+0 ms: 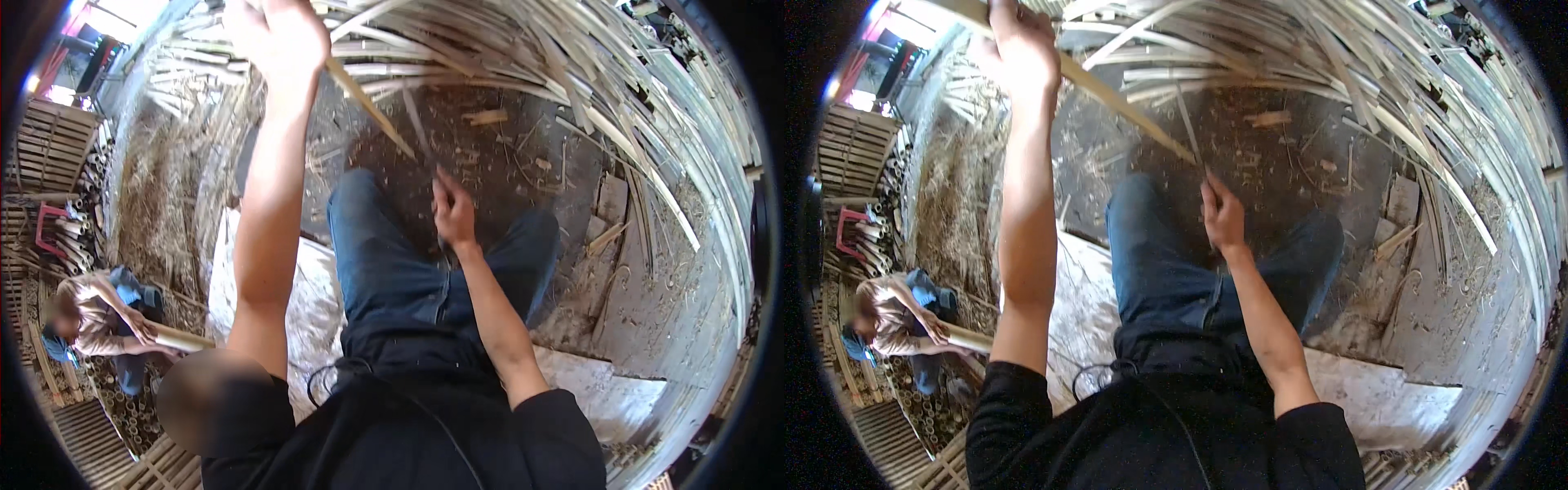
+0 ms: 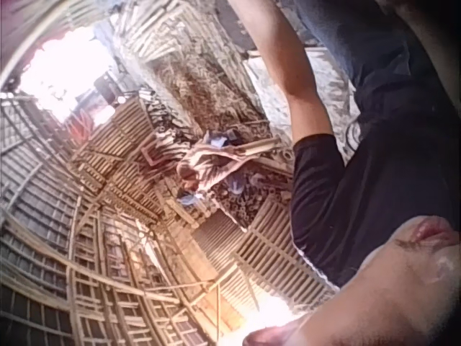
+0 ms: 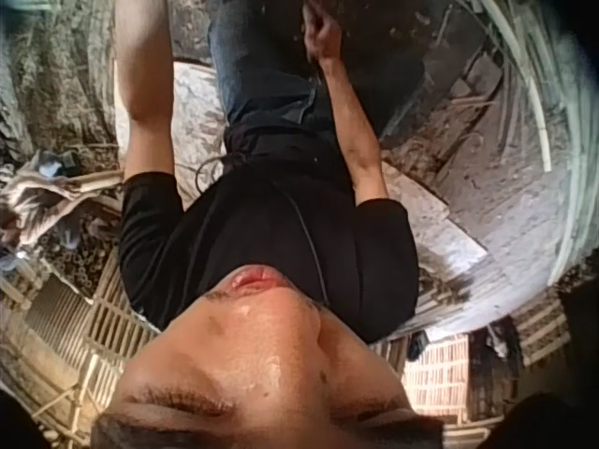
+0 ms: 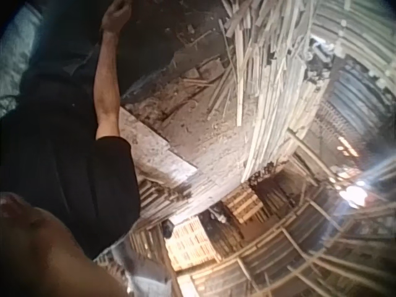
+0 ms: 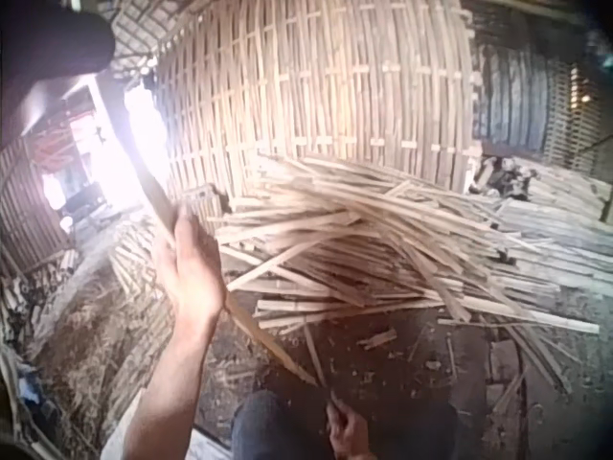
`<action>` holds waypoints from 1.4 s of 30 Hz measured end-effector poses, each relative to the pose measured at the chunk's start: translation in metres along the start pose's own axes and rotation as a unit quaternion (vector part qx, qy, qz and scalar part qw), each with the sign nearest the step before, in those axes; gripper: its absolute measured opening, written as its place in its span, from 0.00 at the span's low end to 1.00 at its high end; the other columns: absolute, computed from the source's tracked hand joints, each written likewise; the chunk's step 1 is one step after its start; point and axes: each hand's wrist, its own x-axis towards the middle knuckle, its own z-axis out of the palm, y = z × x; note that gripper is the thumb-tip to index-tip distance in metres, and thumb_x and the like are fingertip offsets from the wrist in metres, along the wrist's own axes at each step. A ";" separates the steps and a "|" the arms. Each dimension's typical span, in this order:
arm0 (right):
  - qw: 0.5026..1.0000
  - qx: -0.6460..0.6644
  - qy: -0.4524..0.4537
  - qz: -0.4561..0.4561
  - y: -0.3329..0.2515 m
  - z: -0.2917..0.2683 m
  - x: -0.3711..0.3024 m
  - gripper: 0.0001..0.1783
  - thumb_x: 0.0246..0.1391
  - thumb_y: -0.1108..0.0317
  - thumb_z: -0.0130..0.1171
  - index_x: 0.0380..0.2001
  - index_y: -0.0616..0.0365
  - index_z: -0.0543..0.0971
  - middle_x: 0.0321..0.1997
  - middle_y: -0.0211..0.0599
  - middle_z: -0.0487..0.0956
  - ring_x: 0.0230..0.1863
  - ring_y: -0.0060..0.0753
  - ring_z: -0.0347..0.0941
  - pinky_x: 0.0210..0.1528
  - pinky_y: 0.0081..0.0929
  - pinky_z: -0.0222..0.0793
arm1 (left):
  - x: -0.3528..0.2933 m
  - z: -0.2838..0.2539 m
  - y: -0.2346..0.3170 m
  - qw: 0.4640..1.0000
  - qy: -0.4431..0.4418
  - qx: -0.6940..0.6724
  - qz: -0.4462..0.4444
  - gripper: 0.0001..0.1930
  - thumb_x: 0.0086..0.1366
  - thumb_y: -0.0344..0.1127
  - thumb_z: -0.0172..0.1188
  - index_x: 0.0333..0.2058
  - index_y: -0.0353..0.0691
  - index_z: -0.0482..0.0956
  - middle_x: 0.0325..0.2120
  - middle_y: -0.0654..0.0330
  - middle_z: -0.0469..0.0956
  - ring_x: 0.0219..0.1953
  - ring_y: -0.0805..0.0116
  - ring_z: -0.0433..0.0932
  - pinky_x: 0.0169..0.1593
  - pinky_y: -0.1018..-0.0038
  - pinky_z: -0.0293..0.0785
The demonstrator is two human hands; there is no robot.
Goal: Shaving and smoothing a long bamboo pole using a machete while seated.
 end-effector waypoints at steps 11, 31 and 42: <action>0.964 0.257 0.023 -0.059 -0.097 0.021 -0.002 0.25 0.70 0.61 0.52 0.67 0.52 0.69 0.24 0.25 0.74 0.21 0.11 0.65 0.25 0.15 0.65 | 0.006 -0.017 0.008 0.960 0.055 0.244 0.125 0.18 0.74 0.41 0.52 0.23 0.40 0.66 0.15 0.66 0.63 0.14 0.78 0.59 0.16 0.77 0.57; 0.914 0.270 0.258 0.160 0.041 -0.038 0.007 0.24 0.69 0.55 0.55 0.65 0.47 0.72 0.24 0.30 0.72 0.14 0.16 0.64 0.14 0.19 0.62 | -0.193 -0.189 0.020 0.870 0.270 0.380 -0.159 0.25 0.75 0.47 0.45 0.55 0.26 0.65 0.47 0.44 0.76 0.51 0.44 0.79 0.42 0.46 0.88; 0.818 0.334 0.406 0.233 0.065 -0.082 0.017 0.23 0.69 0.56 0.52 0.65 0.40 0.68 0.26 0.30 0.69 0.17 0.22 0.63 0.14 0.23 0.61 | -0.037 0.006 -0.007 0.957 0.235 0.157 -0.065 0.22 0.73 0.40 0.48 0.55 0.26 0.66 0.52 0.39 0.74 0.59 0.49 0.74 0.66 0.55 0.71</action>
